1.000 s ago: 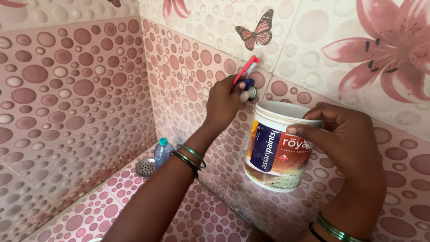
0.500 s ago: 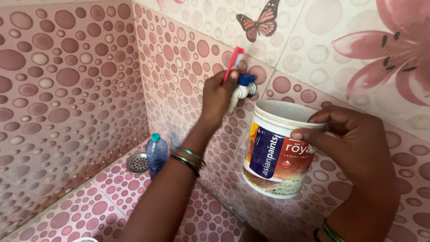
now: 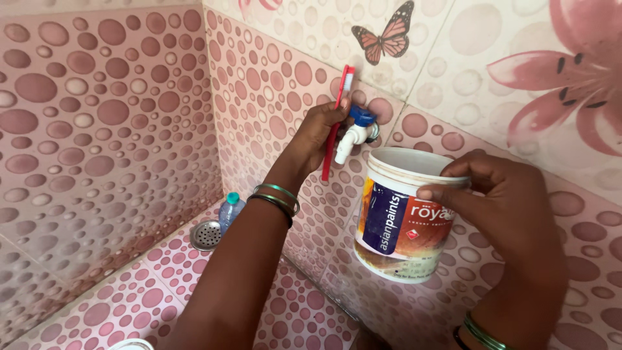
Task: The person scrubs a wall-mounted faucet and the surrounding tiled wall using a red toothbrush. They repeatedly wet the brush under running water and continue scrubbing the fixture and adjacent tiles.
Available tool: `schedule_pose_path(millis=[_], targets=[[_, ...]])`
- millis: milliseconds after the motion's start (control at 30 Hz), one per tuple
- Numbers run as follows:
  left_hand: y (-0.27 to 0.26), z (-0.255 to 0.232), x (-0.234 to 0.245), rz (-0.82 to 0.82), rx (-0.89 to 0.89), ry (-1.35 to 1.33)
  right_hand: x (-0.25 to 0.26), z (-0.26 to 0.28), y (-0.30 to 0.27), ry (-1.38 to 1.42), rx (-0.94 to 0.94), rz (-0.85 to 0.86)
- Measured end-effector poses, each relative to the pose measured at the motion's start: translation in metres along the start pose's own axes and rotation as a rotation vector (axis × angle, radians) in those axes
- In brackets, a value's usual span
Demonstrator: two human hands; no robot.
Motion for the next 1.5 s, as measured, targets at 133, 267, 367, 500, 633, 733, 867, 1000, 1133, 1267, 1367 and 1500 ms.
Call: schedule_pose_path(millis=[133, 267, 367, 500, 633, 733, 867, 1000, 1133, 1267, 1367, 1500], targets=[[-0.022, -0.023, 0.004, -0.101, -0.113, 0.395, -0.001, 0.004, 0.001, 0.004, 0.064, -0.005], [-0.053, -0.045, 0.029, -0.152, -0.211, 0.684, 0.000, 0.000, 0.000, -0.010, 0.064, 0.004], [-0.070, -0.057, 0.034, -0.031, -0.398, 0.775, 0.001, -0.003, 0.002, -0.003, 0.051, 0.000], [-0.071, -0.053, 0.030, 0.026, -0.367, 1.099, -0.001, -0.005, 0.003, 0.024, 0.078, 0.004], [-0.060, -0.055, 0.010, 0.101, -0.632, 1.406, -0.001, -0.004, 0.002, 0.024, 0.080, 0.007], [-0.042, -0.057, 0.007, 0.134, -0.735, 1.540, 0.000, -0.005, 0.003, 0.014, 0.045, 0.007], [-0.042, -0.050, 0.025, 0.142, -0.855, 1.464, 0.001, -0.010, 0.002, -0.021, -0.014, -0.002], [-0.059, -0.041, 0.065, -0.019, -0.442, 1.609, 0.000, -0.006, 0.002, 0.036, 0.056, 0.002], [-0.070, -0.054, 0.055, -0.041, -0.688, 1.406, -0.003, -0.011, 0.004, 0.073, -0.017, 0.014], [-0.052, -0.054, 0.022, 0.120, -0.804, 1.419, -0.005, -0.011, 0.005, 0.037, 0.000, 0.032], [-0.042, -0.045, 0.012, 0.164, -0.850, 1.455, -0.003, -0.011, 0.006, 0.061, 0.024, 0.031], [-0.057, -0.049, 0.037, -0.114, -0.937, 1.520, -0.005, -0.015, 0.003, 0.076, -0.002, 0.046]])
Point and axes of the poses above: each hand's wrist, its own y-axis towards the middle knuckle, its own x-axis out of the back of the hand, z = x × y, the point moved 5 cm from there along y, towards the middle knuckle, and after that the axes turned 2 degrees about y, right-handed, at the moved point
